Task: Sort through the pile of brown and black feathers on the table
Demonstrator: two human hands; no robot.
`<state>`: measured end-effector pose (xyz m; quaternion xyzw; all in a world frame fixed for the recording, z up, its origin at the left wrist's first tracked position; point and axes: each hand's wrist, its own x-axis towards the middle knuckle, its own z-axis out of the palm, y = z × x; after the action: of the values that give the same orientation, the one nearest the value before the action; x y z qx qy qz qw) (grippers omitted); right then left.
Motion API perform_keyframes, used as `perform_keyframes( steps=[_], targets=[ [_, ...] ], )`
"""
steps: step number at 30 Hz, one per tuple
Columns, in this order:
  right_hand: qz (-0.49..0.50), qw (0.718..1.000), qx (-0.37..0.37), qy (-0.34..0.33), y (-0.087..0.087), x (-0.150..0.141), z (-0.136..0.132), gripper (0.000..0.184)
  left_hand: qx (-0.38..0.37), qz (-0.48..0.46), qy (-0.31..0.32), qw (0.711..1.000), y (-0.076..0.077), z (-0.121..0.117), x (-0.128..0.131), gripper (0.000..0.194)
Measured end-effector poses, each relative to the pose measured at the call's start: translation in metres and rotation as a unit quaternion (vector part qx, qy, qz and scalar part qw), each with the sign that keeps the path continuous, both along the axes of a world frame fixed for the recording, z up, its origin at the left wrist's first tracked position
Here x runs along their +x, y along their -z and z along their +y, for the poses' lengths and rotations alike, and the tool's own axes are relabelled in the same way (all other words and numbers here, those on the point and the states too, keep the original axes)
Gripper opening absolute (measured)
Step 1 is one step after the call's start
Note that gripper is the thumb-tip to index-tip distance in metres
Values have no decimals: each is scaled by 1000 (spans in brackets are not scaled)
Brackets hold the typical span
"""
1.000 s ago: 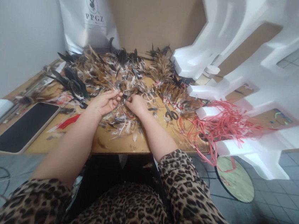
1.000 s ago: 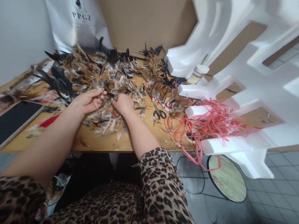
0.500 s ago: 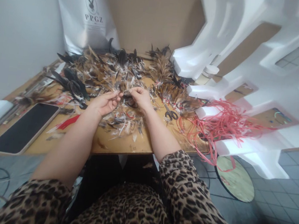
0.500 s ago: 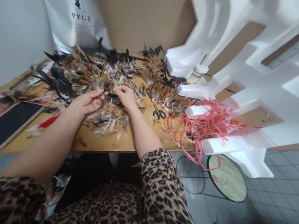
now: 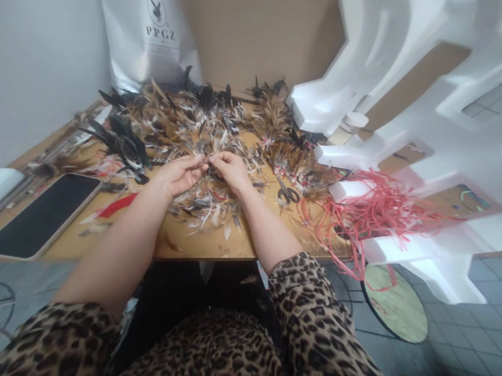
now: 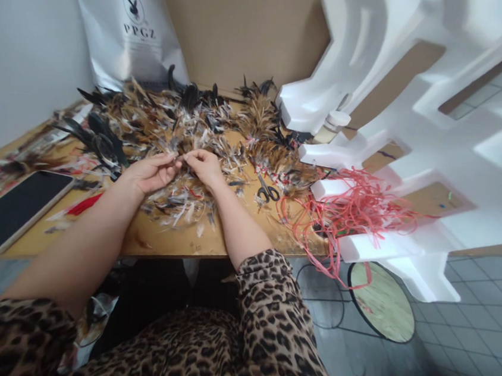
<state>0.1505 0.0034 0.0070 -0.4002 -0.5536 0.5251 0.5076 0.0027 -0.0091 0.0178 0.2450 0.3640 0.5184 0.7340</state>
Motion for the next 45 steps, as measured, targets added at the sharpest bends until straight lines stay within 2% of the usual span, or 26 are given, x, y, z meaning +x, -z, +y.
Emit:
perform_keyframes(
  steps=[6,11,16,18,24,29,34,39,45],
  targets=[
    [30,999,-45,2,-2,-3,0,15,8,-1,-26,1000,3,3,1,10],
    [103,991,-86,15,-7,5,3,19,6,-44,-72,996,-3,3,-1,16],
    [86,978,-149,-121,-5,7,0,26,15,-90,-101,991,-8,3,-5,15],
    [81,973,-158,-146,-4,2,-3,28,22,-104,-105,989,-9,2,-5,16],
    [185,963,-166,-102,-2,-13,-7,31,2,-140,-67,988,-8,-1,-2,21],
    [227,955,-169,-87,-1,-15,-7,30,-4,-144,-54,988,-9,-3,1,24],
    [212,967,-124,-63,-4,-11,-5,31,34,-79,-41,995,-5,-2,2,17],
    [108,992,-64,-16,-10,0,-3,30,99,56,-61,992,0,0,2,4],
    [43,998,-31,23,-11,5,-3,30,125,159,-60,977,4,-4,8,13]
  ],
)
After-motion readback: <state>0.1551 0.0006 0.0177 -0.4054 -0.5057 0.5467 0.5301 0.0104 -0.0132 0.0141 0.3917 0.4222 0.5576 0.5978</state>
